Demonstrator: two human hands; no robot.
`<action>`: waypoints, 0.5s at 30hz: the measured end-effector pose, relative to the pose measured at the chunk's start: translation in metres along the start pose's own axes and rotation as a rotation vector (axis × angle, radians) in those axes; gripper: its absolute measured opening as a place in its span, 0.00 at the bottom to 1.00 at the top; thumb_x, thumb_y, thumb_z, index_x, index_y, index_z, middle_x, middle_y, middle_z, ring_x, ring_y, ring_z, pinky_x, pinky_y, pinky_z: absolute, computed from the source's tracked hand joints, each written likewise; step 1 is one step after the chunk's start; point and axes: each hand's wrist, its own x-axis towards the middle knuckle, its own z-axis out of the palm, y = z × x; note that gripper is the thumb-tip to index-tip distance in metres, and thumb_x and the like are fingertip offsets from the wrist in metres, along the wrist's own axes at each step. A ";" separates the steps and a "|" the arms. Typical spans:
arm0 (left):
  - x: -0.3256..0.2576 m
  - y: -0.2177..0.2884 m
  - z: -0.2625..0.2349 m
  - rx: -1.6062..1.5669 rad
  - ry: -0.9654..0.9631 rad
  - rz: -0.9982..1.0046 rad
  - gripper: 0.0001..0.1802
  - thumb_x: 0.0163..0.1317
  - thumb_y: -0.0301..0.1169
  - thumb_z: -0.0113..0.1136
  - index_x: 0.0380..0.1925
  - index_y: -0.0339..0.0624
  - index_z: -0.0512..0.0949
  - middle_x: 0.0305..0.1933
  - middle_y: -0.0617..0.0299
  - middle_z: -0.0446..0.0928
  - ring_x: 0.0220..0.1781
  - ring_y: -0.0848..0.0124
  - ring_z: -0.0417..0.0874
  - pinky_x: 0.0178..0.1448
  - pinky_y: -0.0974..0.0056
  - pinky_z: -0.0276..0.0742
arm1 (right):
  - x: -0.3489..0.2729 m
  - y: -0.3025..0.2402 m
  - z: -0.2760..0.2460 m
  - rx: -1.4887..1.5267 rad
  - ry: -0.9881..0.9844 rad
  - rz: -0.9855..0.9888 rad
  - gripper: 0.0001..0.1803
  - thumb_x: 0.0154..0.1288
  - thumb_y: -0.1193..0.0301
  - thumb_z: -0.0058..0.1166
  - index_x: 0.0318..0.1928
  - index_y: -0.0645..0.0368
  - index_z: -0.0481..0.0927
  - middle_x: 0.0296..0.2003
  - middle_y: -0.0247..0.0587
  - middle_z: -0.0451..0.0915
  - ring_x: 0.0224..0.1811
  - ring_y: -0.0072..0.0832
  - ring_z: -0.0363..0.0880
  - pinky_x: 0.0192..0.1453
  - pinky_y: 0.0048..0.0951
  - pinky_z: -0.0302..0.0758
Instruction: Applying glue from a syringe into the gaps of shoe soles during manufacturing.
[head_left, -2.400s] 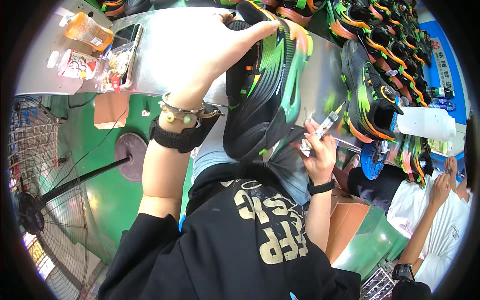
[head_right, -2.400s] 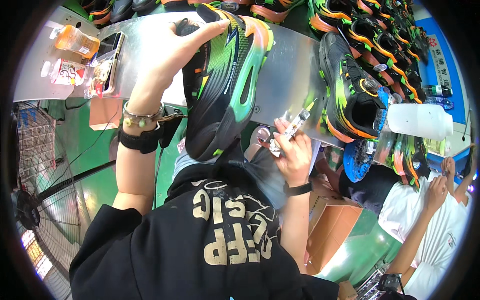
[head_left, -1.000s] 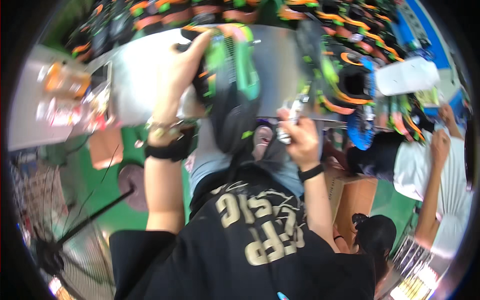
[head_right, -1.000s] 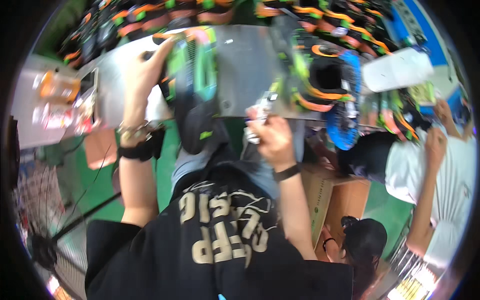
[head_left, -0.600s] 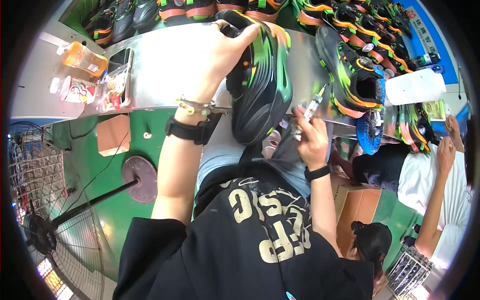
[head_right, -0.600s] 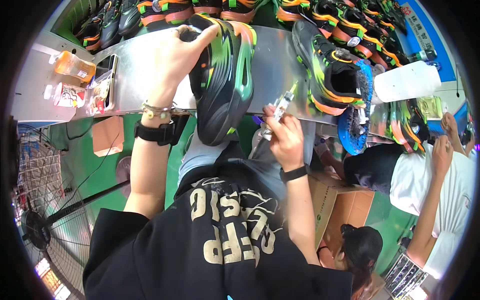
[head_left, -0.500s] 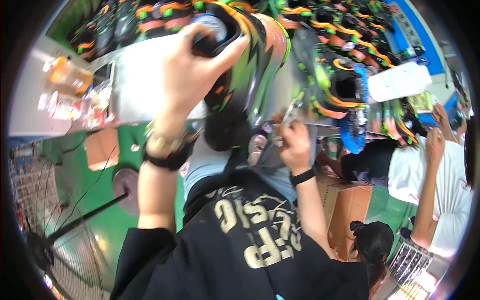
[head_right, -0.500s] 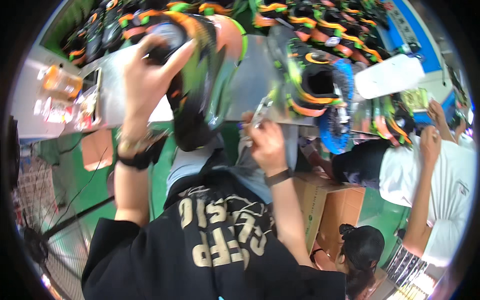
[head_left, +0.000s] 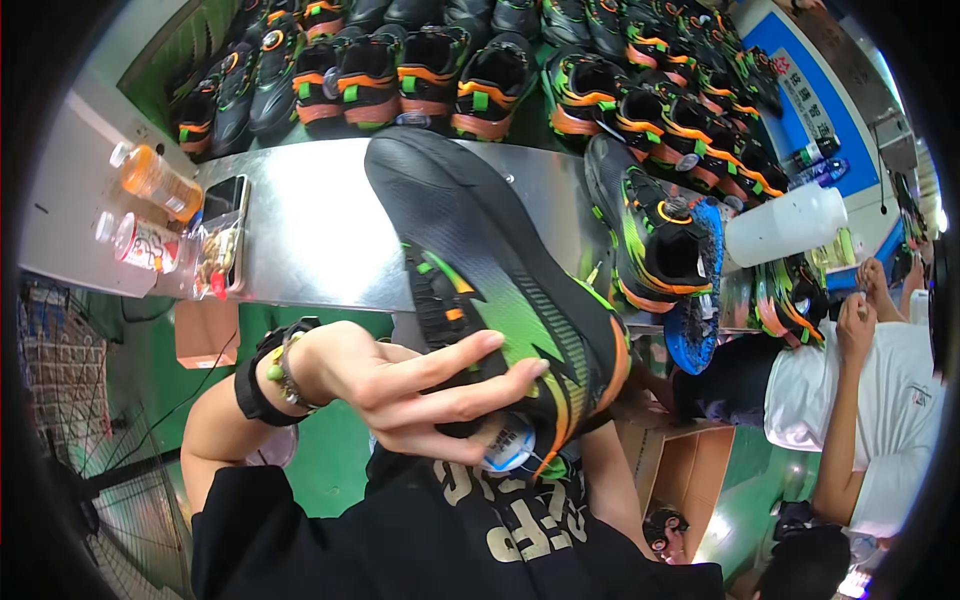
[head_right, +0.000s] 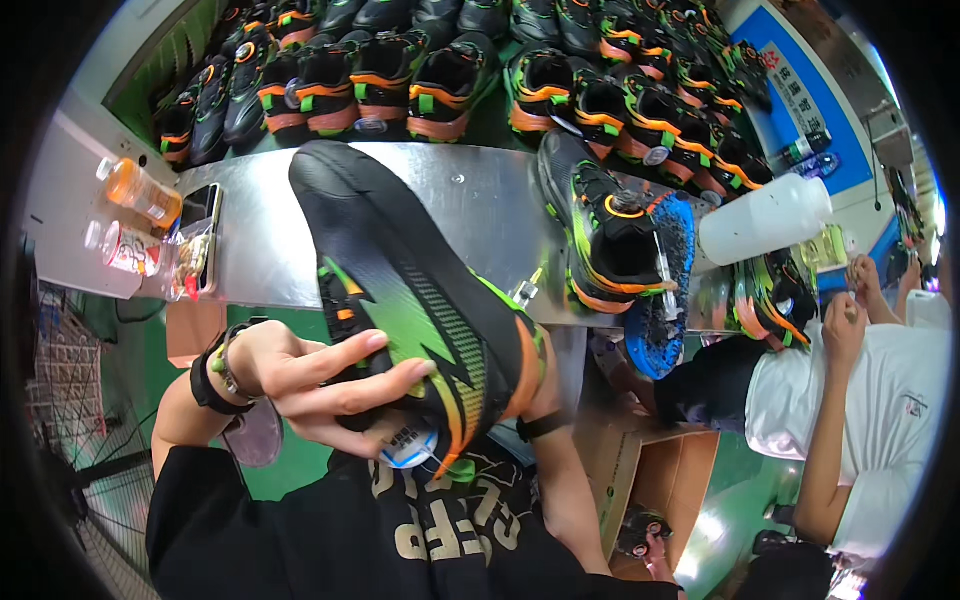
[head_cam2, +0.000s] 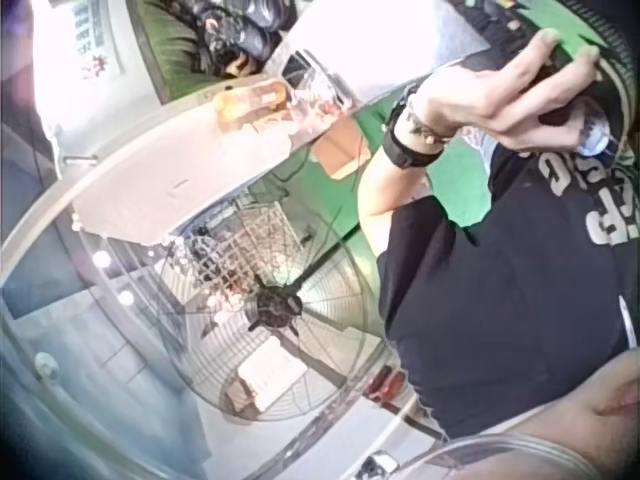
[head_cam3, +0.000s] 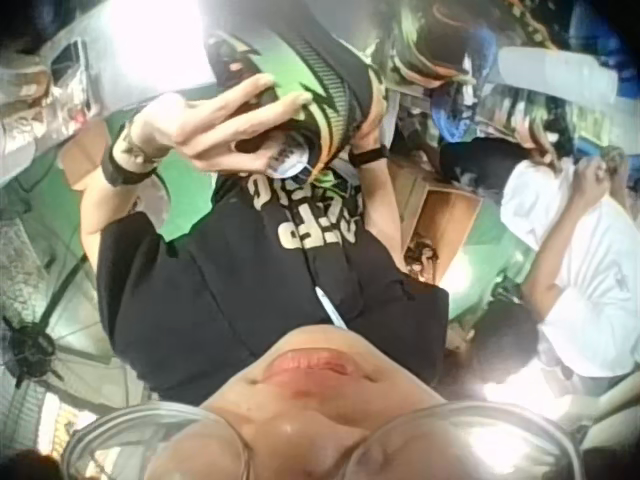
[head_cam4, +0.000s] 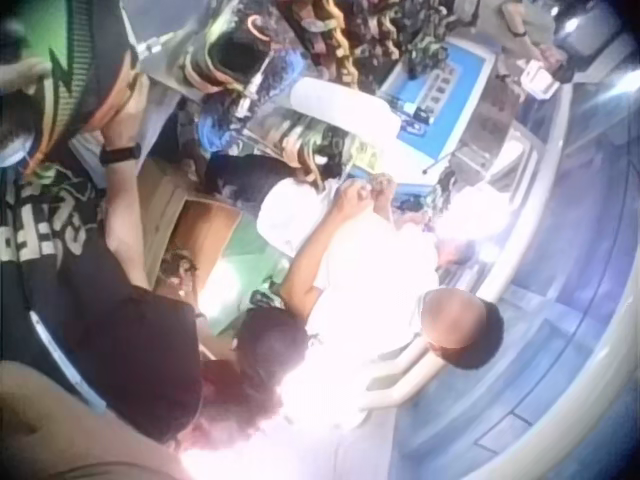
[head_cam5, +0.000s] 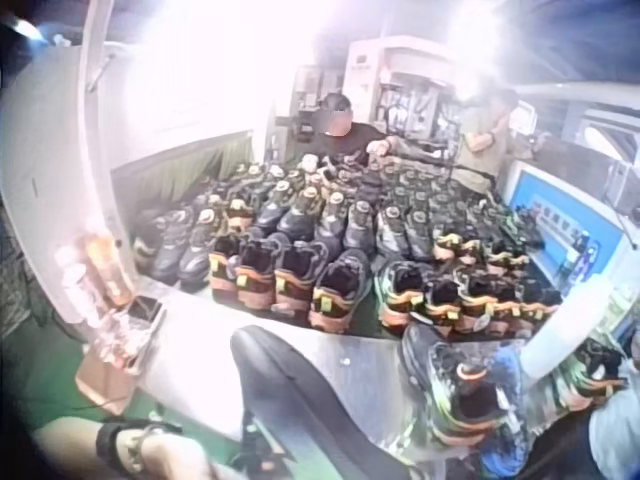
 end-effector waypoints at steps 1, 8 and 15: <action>-0.002 0.001 -0.006 0.017 -0.049 -0.024 0.09 0.58 0.24 0.56 0.33 0.54 0.69 0.43 0.60 0.82 0.46 0.72 0.82 0.52 0.67 0.81 | 0.001 0.001 0.004 0.087 0.014 0.062 0.17 0.64 0.75 0.45 0.52 0.68 0.73 0.49 0.54 0.77 0.54 0.42 0.76 0.60 0.45 0.72; -0.015 -0.017 -0.020 -0.233 -0.325 -0.107 0.07 0.61 0.33 0.49 0.25 0.49 0.71 0.47 0.53 0.79 0.54 0.64 0.80 0.57 0.59 0.80 | -0.009 0.032 -0.016 -1.113 -0.043 -0.688 0.13 0.52 0.75 0.57 0.41 0.54 0.78 0.44 0.39 0.81 0.50 0.36 0.76 0.56 0.39 0.72; -0.040 0.003 0.005 -0.580 -0.473 -0.695 0.15 0.41 0.39 0.66 0.28 0.50 0.73 0.56 0.53 0.74 0.61 0.61 0.73 0.69 0.54 0.68 | -0.037 -0.005 -0.034 -1.027 0.358 -0.752 0.13 0.57 0.73 0.56 0.44 0.49 0.76 0.44 0.41 0.84 0.48 0.36 0.77 0.50 0.36 0.72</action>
